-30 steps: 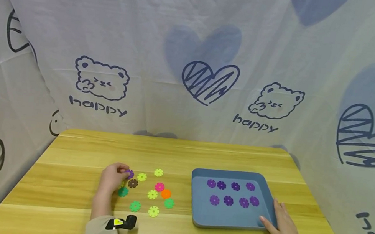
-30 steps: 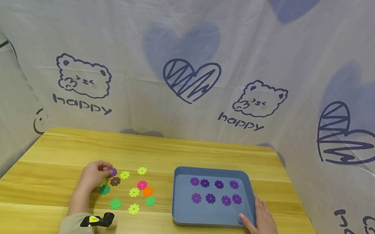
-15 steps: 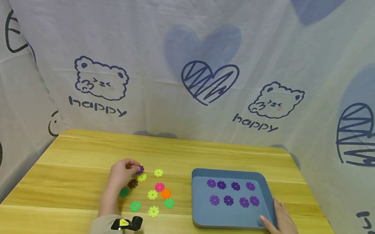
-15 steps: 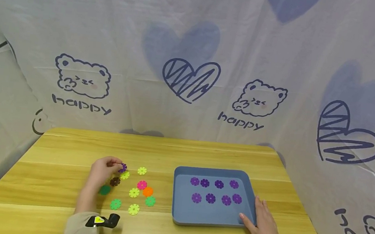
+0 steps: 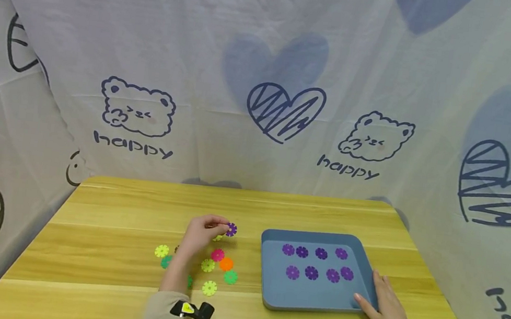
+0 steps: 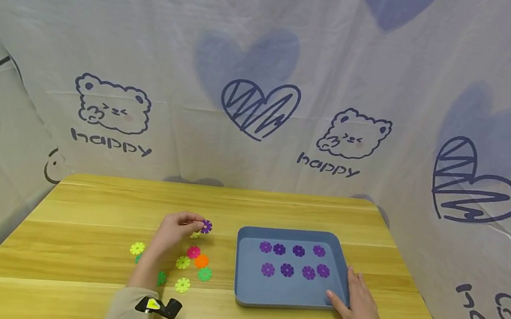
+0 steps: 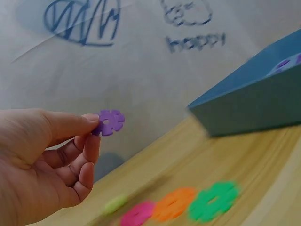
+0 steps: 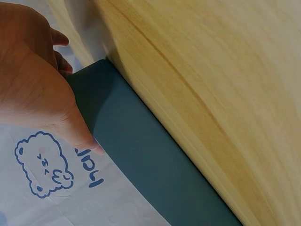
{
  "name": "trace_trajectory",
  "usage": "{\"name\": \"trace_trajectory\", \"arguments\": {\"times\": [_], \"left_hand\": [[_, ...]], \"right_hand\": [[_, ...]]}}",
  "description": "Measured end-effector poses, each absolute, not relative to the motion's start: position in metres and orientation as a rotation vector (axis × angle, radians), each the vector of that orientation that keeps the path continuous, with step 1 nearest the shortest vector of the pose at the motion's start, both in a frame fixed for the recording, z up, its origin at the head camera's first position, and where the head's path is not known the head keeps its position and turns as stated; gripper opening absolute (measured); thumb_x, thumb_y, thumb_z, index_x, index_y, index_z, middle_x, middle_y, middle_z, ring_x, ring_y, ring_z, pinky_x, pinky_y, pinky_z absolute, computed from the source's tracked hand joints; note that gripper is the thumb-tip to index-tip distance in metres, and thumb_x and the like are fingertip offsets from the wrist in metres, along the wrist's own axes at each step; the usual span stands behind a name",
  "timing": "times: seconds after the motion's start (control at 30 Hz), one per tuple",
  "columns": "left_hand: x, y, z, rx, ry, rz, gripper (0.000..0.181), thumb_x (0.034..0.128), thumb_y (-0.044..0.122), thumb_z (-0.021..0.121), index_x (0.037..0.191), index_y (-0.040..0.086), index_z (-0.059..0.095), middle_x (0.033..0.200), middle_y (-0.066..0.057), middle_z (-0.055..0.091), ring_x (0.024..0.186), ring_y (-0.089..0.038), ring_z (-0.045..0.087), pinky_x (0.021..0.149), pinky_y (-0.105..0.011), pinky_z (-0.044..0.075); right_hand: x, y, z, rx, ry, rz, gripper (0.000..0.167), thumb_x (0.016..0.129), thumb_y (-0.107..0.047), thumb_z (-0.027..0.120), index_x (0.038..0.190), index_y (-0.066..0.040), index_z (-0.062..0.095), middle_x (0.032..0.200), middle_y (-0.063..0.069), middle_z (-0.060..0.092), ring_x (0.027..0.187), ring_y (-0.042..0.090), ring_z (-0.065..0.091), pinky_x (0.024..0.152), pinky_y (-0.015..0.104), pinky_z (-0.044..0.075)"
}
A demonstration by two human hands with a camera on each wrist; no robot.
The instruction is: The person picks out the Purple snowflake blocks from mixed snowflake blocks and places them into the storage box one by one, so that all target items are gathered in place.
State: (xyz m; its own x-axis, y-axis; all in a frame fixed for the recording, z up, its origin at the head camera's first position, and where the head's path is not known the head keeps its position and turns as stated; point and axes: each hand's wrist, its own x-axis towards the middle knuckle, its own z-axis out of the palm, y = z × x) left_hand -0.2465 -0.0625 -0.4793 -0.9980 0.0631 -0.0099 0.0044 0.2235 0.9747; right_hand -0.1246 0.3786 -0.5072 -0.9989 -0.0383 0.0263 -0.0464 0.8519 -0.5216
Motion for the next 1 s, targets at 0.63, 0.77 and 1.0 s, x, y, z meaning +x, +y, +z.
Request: {"name": "trace_trajectory", "arguments": {"times": [0.63,0.77,1.0], "left_hand": [[-0.229,0.034,-0.488,0.237,2.209,1.968,0.015,0.0859,0.015,0.073,0.093,0.001,0.071,0.075,0.0,0.063,0.069,-0.01,0.054,0.062,-0.024,0.047],[-0.231,0.044,-0.49,0.211,2.312,1.932,0.011,0.0855,0.015,0.073,0.089,0.004,0.072,0.074,0.0,0.062,0.066,-0.01,0.051,0.058,-0.022,0.044],[-0.231,0.056,-0.493,0.22,2.495,1.808,0.007,0.086,0.013,0.073,0.084,0.007,0.072,0.074,-0.001,0.064,0.065,-0.011,0.05,0.055,-0.021,0.043]], "right_hand": [[-0.126,0.379,-0.507,0.038,-3.016,0.84,0.093,0.095,-0.046,0.058,0.151,0.011,0.012,0.153,0.039,0.017,0.142,0.056,0.011,0.107,0.074,0.017],[-0.127,0.379,-0.506,0.032,-3.022,0.827,0.093,0.095,-0.047,0.057,0.151,0.011,0.011,0.153,0.039,0.017,0.142,0.056,0.011,0.107,0.074,0.017],[-0.126,0.38,-0.508,0.068,-2.983,0.835,0.091,0.095,-0.044,0.059,0.15,0.012,0.014,0.153,0.039,0.019,0.142,0.057,0.013,0.106,0.074,0.019]]}}
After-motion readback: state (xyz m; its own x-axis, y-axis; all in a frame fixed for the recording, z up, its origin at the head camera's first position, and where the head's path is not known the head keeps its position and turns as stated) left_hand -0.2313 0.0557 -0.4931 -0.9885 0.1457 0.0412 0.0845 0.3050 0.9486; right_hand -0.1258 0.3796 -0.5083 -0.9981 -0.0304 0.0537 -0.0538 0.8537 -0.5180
